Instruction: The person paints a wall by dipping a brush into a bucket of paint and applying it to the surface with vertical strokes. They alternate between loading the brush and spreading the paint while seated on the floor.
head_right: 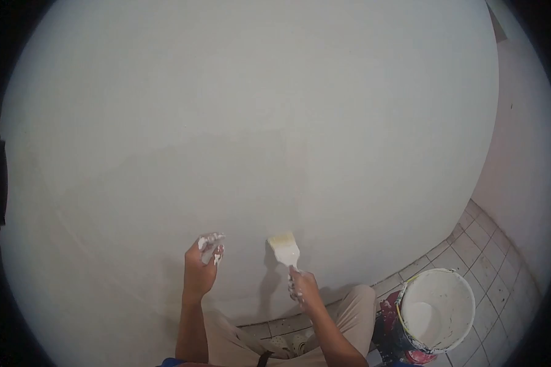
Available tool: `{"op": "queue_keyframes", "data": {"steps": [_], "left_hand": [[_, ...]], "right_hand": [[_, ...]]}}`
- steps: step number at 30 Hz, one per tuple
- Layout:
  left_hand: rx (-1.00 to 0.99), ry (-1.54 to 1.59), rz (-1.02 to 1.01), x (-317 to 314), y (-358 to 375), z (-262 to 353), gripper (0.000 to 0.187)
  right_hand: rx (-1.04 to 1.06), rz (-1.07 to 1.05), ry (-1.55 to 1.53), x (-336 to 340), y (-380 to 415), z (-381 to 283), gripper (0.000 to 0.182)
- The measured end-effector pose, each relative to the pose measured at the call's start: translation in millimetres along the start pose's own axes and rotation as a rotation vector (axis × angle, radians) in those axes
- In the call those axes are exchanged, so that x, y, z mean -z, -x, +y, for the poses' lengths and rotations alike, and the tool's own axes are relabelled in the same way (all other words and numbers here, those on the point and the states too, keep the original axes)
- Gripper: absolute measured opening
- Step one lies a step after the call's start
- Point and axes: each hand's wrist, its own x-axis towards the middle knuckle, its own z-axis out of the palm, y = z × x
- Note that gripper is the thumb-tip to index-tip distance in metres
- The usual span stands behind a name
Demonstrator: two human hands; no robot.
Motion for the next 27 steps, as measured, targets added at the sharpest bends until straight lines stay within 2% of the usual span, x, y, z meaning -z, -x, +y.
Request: {"op": "queue_keyframes", "data": {"steps": [2, 4, 8, 11, 13, 14, 17, 20, 23, 25, 27], "left_hand": [[-0.131, -0.064, -0.017, 0, -12, 7, 0.018], [-0.2, -0.101, -0.01, -5, -20, 7, 0.022], [-0.339, -0.172, 0.031, -16, -43, 15, 0.034], [-0.342, -0.106, 0.137, -17, -56, 40, 0.025], [-0.479, -0.256, 0.124, -13, -62, 42, 0.04], [-0.543, -0.332, 0.114, -10, -63, 42, 0.048], [-0.578, -0.437, 0.128, -3, -63, 41, 0.053], [-0.59, -0.472, 0.094, -1, -63, 37, 0.057], [-0.577, -0.439, 0.089, -6, -64, 42, 0.056], [-0.609, -0.444, 0.092, -9, -66, 45, 0.055], [-0.663, -0.521, 0.108, -13, -66, 46, 0.054]], "right_hand": [[0.024, 0.035, 0.006, 1, 11, -16, 0.031], [0.223, 0.016, -0.028, -17, 20, -69, 0.031], [0.557, -0.228, -0.058, -47, 11, -157, 0.033], [0.48, -0.118, -0.055, -54, -28, -134, 0.034], [0.456, -0.093, -0.004, -32, -39, -79, 0.034], [0.323, -0.08, -0.032, -21, -32, -53, 0.035], [0.022, -0.099, -0.048, 16, -12, -1, 0.034], [0.063, 0.038, -0.016, 9, 6, -40, 0.033], [0.395, -0.146, -0.11, -15, 10, -112, 0.033], [0.549, -0.193, -0.139, -39, 13, -152, 0.036], [0.561, -0.121, -0.051, -39, -9, -151, 0.036]]}}
